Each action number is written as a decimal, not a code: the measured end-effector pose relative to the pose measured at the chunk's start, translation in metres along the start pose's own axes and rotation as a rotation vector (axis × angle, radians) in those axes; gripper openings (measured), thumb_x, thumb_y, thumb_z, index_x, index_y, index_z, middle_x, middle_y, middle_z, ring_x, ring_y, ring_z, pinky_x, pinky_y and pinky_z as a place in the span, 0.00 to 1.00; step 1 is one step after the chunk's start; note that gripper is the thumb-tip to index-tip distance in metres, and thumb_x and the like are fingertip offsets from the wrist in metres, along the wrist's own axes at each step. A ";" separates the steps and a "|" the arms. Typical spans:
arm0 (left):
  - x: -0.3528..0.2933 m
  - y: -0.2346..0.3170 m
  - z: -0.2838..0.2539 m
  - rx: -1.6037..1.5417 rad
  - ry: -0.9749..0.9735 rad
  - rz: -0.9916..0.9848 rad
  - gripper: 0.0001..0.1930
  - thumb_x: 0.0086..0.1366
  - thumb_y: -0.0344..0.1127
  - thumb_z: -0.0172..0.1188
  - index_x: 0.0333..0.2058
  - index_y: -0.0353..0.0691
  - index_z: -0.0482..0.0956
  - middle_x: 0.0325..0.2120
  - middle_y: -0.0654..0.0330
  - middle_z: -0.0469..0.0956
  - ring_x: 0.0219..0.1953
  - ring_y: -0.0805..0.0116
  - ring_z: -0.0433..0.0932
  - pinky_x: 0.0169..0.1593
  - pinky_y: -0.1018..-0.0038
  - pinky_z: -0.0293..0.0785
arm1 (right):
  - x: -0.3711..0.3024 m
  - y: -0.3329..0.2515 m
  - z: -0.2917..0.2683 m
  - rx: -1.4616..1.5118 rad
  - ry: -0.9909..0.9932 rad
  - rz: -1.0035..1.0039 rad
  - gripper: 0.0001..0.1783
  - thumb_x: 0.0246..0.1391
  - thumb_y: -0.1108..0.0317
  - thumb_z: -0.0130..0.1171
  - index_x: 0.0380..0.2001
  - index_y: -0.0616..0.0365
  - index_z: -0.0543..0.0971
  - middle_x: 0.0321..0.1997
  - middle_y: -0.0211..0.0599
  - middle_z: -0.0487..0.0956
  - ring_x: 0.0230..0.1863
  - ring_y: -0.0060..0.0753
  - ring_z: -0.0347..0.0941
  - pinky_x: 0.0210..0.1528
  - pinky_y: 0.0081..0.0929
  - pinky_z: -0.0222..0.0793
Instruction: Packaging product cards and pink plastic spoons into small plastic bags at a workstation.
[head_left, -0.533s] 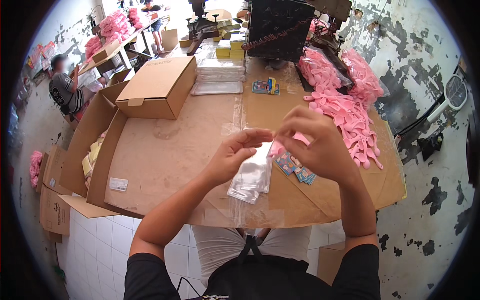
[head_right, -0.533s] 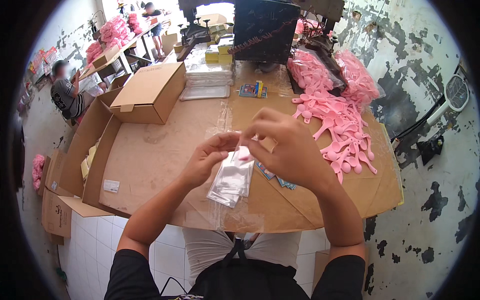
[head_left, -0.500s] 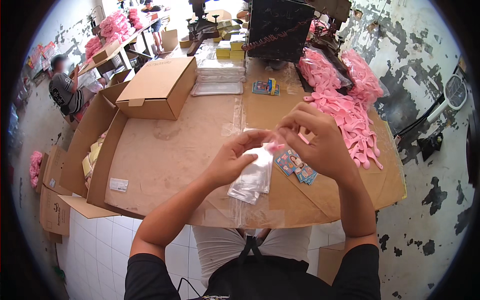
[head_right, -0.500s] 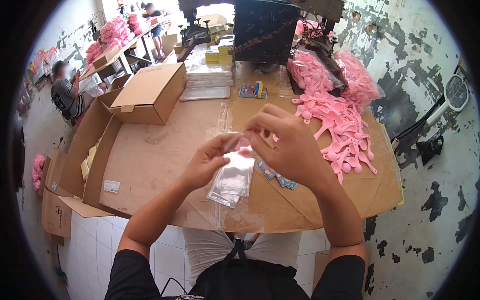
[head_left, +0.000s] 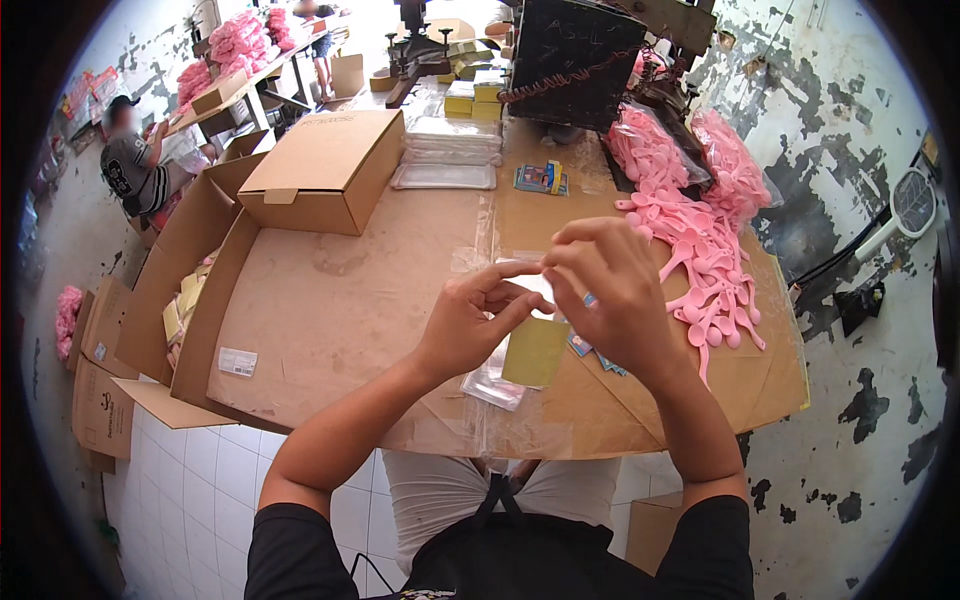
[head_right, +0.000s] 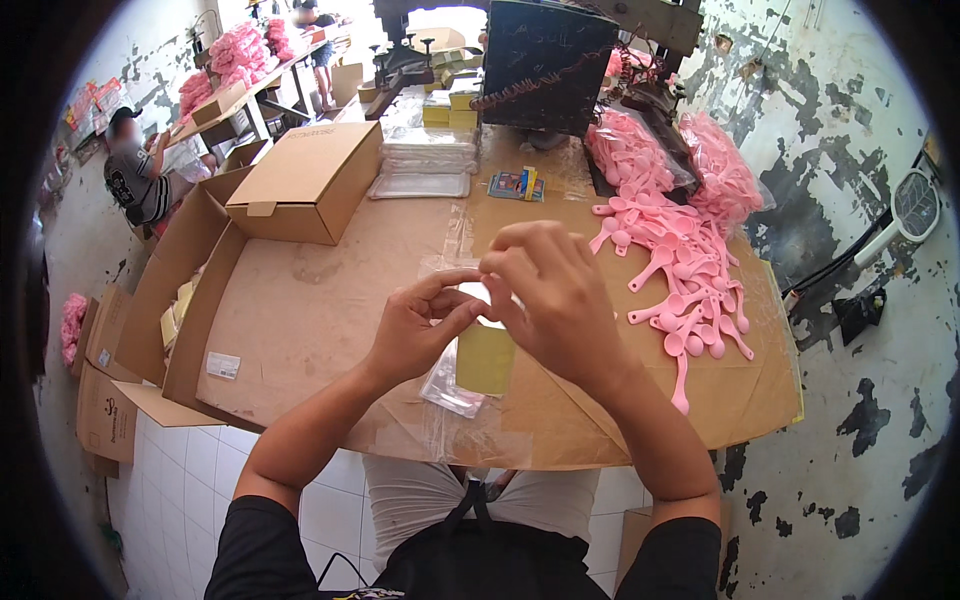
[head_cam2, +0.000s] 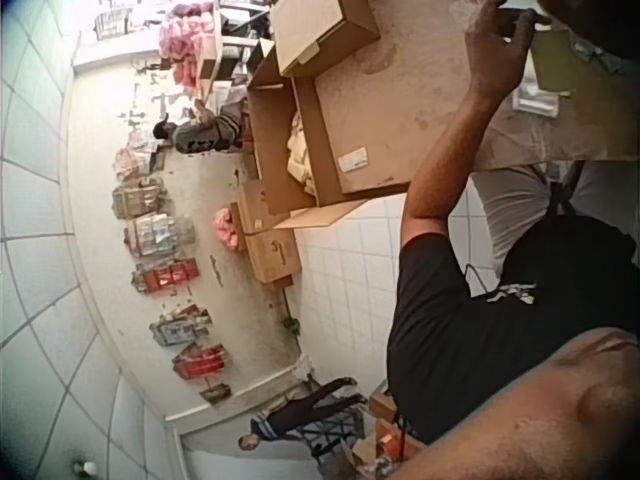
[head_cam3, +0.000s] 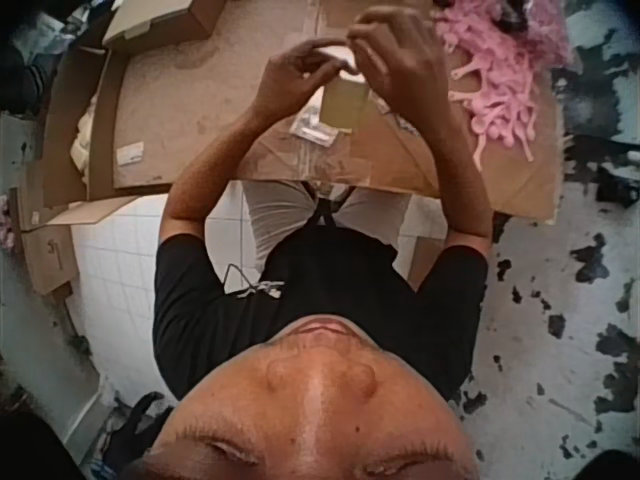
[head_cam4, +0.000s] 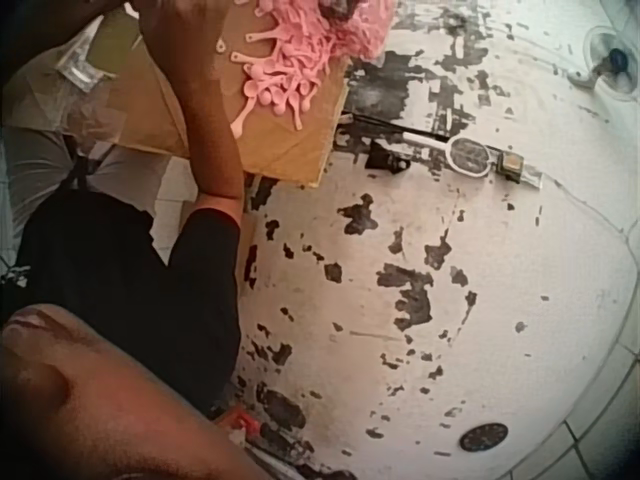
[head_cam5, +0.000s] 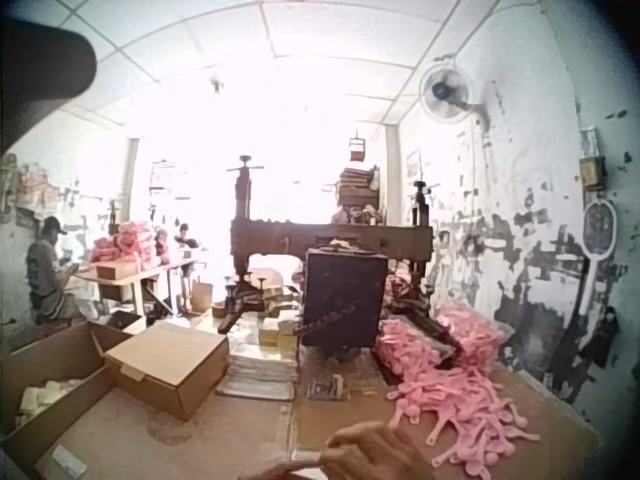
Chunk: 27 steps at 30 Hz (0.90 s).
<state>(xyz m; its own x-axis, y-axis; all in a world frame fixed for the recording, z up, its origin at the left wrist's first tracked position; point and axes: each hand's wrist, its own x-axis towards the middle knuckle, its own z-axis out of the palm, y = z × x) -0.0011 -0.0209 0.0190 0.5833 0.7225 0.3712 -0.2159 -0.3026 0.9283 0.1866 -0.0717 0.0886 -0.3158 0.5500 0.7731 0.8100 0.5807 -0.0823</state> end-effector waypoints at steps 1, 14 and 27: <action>0.000 0.001 0.001 0.062 0.021 0.015 0.20 0.68 0.25 0.60 0.57 0.29 0.71 0.38 0.54 0.85 0.42 0.66 0.85 0.47 0.74 0.82 | 0.000 -0.003 0.003 -0.073 -0.040 -0.057 0.11 0.49 0.71 0.65 0.37 0.56 0.79 0.40 0.35 0.76 0.45 0.36 0.73 0.45 0.32 0.67; -0.003 -0.002 -0.004 0.323 -0.020 0.027 0.18 0.66 0.26 0.61 0.54 0.30 0.75 0.33 0.54 0.86 0.37 0.71 0.86 0.42 0.76 0.82 | 0.004 0.021 0.017 -0.108 -0.111 0.024 0.10 0.43 0.68 0.63 0.27 0.57 0.72 0.34 0.35 0.71 0.41 0.39 0.69 0.43 0.34 0.64; 0.008 -0.014 -0.011 -0.058 0.039 -0.147 0.17 0.72 0.30 0.57 0.56 0.29 0.73 0.42 0.50 0.84 0.46 0.71 0.82 0.51 0.76 0.78 | -0.209 0.238 -0.222 0.100 0.402 1.128 0.19 0.57 0.75 0.54 0.54 0.59 0.75 0.45 0.39 0.77 0.46 0.35 0.74 0.48 0.29 0.69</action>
<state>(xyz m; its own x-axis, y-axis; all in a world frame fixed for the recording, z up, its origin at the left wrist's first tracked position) -0.0017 -0.0039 0.0098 0.5812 0.7803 0.2310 -0.1762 -0.1565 0.9718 0.5546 -0.1817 0.0474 0.7377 0.5624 0.3735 0.4834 -0.0538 -0.8738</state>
